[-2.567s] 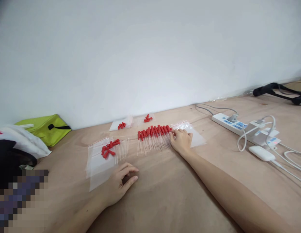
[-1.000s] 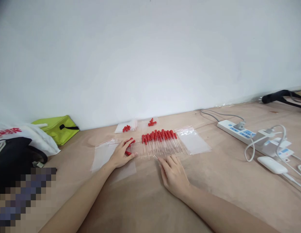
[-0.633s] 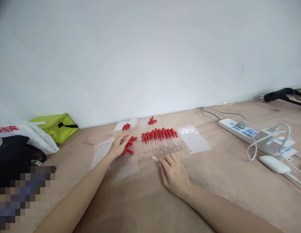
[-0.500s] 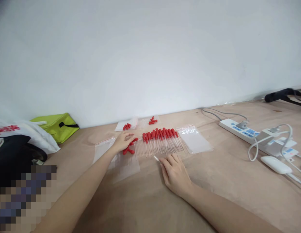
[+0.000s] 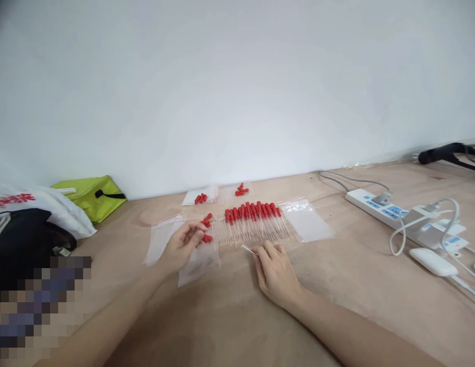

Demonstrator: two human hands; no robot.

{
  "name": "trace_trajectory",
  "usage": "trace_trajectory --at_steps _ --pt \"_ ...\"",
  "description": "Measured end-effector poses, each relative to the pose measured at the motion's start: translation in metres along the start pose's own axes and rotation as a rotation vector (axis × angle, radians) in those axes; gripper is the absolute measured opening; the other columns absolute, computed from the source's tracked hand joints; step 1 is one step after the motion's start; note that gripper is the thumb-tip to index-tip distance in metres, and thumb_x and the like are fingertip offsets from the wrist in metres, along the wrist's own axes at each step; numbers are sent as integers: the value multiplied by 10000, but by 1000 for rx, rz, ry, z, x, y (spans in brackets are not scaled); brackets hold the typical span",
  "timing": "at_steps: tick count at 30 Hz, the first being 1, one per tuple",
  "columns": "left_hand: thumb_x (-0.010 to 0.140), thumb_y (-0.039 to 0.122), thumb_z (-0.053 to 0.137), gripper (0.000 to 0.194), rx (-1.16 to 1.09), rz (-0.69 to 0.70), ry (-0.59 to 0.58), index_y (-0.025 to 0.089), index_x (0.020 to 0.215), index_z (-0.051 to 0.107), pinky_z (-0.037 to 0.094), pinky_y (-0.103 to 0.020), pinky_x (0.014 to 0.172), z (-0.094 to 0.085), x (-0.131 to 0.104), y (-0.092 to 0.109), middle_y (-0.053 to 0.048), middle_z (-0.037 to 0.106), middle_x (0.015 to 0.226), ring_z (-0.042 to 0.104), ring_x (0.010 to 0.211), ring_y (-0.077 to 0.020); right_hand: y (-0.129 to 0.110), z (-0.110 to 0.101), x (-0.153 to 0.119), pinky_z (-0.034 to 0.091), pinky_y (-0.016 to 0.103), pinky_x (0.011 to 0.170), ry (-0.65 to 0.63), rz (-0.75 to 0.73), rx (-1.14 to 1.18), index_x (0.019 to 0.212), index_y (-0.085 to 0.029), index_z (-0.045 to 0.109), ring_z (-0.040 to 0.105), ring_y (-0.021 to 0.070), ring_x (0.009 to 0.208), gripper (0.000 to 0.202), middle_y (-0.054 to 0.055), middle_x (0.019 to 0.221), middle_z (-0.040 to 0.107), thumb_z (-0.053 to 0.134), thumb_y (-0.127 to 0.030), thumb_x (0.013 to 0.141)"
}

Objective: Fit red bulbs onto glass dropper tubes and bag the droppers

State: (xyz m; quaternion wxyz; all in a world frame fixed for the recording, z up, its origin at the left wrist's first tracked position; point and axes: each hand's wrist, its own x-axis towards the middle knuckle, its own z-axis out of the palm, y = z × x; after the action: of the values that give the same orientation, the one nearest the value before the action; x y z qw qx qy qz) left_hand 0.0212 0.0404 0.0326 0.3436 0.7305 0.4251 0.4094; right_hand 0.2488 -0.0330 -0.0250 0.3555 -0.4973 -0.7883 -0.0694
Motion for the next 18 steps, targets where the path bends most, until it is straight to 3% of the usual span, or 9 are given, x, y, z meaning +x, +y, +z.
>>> trace_trajectory --at_steps 3,6,9,12,15,18 --pt "798 406 497 228 -161 -67 -70 180 834 496 499 -284 669 7 -41 5 -42 609 808 602 735 -146 1 0 -1 362 303 678 -18 7 11 941 -157 528 520 167 765 219 72 841 559 343 -112 834" --pt "732 403 579 246 -163 -153 -61 178 716 480 497 -296 702 16 -62 0 -58 609 849 604 814 -179 2 0 -1 360 308 694 -36 19 45 937 -165 535 524 170 785 207 74 853 564 357 -129 838" --pt "690 369 626 275 -154 -175 -18 178 661 431 494 -264 640 25 -69 -10 -17 578 723 602 711 -153 0 0 5 355 309 713 -64 -2 106 932 -174 542 529 166 798 203 73 872 577 363 -142 844" --pt "726 322 593 201 -119 -153 9 181 804 473 486 -239 609 28 -71 -16 1 564 731 602 690 -137 -7 1 15 344 308 729 -107 -52 178 927 -176 546 534 155 800 201 62 882 597 370 -130 841" --pt "758 280 555 218 41 -74 12 191 957 533 486 -282 687 26 -72 -13 -30 607 825 603 765 -159 -16 3 23 328 310 746 -121 -77 247 922 -177 544 541 135 755 189 43 853 613 381 -131 839" --pt "791 270 512 167 221 11 -24 199 906 611 478 -308 713 22 -71 -7 -47 639 828 591 784 -178 -22 5 23 314 316 758 -98 -81 271 911 -182 551 539 120 682 176 25 783 618 393 -152 838"
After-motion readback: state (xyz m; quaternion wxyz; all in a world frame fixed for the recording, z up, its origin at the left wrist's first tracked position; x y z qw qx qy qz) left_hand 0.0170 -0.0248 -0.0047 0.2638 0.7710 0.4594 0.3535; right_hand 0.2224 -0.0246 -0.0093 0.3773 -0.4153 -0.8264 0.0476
